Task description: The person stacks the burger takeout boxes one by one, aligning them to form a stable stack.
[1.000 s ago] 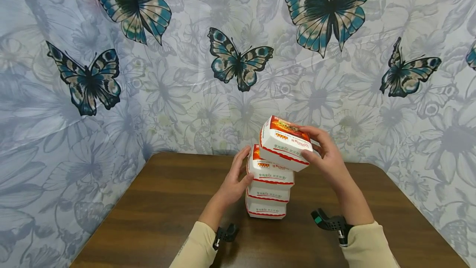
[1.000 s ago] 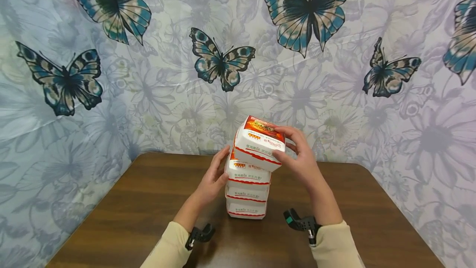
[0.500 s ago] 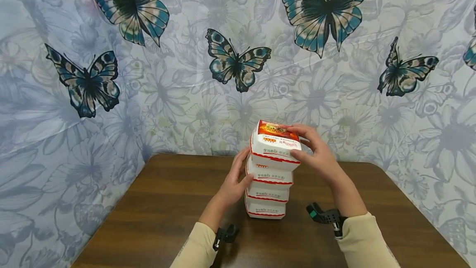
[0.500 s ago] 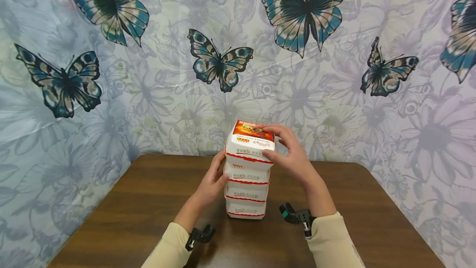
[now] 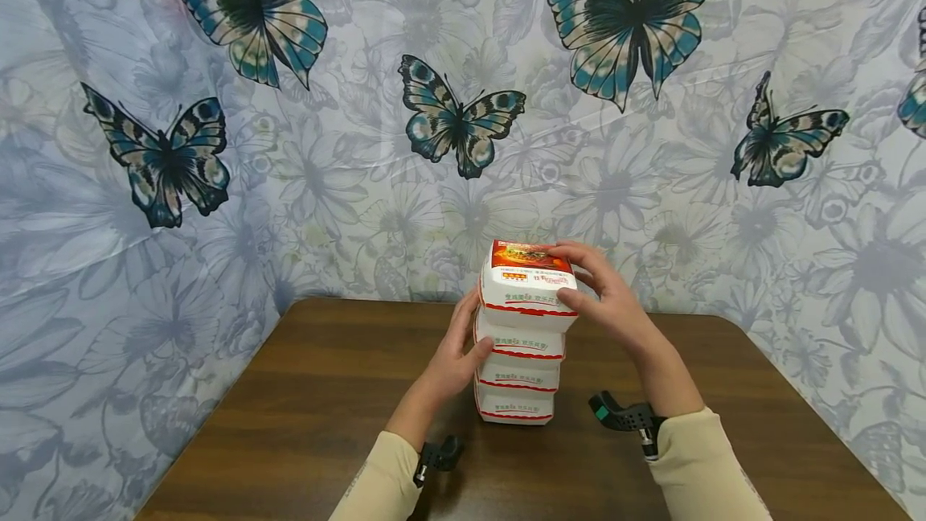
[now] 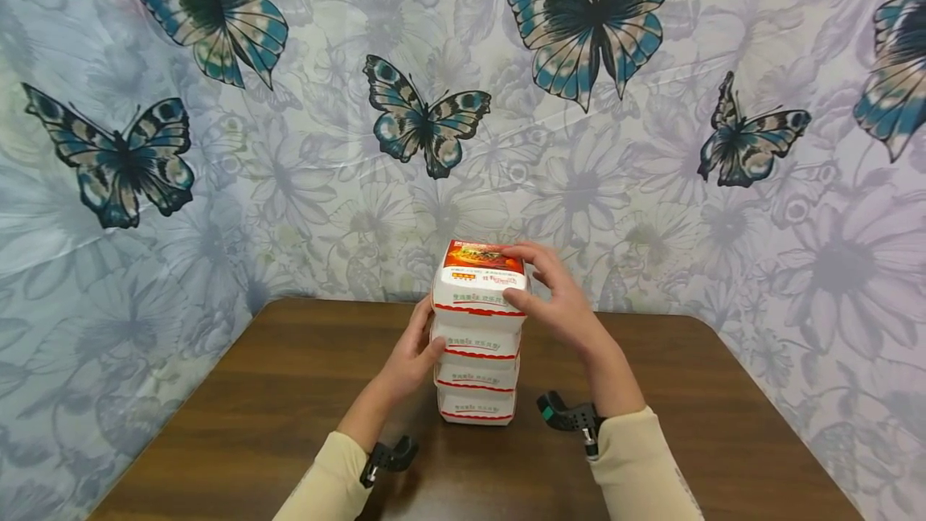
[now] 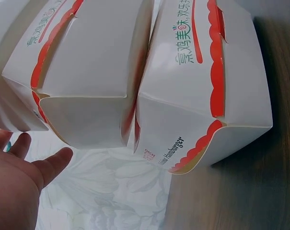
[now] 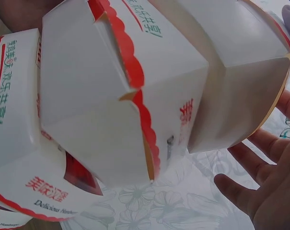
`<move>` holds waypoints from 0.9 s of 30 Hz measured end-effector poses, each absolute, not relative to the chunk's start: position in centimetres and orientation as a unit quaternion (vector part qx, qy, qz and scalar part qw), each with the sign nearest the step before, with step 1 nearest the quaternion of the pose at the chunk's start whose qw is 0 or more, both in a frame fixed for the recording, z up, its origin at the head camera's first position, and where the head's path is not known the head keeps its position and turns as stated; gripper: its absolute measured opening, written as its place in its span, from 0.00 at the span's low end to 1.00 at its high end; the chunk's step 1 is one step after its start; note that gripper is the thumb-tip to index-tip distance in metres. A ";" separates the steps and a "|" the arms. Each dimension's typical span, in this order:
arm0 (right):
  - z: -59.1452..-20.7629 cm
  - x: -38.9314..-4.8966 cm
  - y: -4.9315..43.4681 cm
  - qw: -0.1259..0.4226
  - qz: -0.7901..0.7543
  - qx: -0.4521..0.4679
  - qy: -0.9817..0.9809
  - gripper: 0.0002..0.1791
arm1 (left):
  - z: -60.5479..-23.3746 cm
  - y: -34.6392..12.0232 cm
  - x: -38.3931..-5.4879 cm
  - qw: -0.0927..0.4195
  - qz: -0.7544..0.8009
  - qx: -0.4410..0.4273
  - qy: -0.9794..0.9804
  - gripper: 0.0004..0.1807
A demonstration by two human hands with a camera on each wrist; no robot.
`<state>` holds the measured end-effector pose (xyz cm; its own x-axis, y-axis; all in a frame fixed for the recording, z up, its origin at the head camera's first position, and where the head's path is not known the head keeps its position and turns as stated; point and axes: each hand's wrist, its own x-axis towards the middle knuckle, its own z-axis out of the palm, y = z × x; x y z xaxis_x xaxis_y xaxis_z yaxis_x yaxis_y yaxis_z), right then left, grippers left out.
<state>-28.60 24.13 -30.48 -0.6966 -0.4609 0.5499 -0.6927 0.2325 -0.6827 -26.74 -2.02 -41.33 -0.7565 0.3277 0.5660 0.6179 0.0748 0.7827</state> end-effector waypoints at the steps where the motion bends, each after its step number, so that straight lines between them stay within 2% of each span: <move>1: -30.5 -28.6 24.0 0.115 0.496 0.374 -0.775 0.28 | -41.4 -2.0 -26.7 0.121 -0.597 -0.327 -0.722 0.36; 27: -30.9 -28.5 23.5 0.112 0.515 0.364 -0.768 0.29 | -41.3 -2.0 -26.8 0.127 -0.595 -0.328 -0.723 0.37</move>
<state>-28.51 23.48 -30.89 -0.7096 -0.4446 0.5466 -0.6745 0.2046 -0.7094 -26.84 -1.96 -41.34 -0.7522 0.3233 0.5741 0.6257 0.0775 0.7762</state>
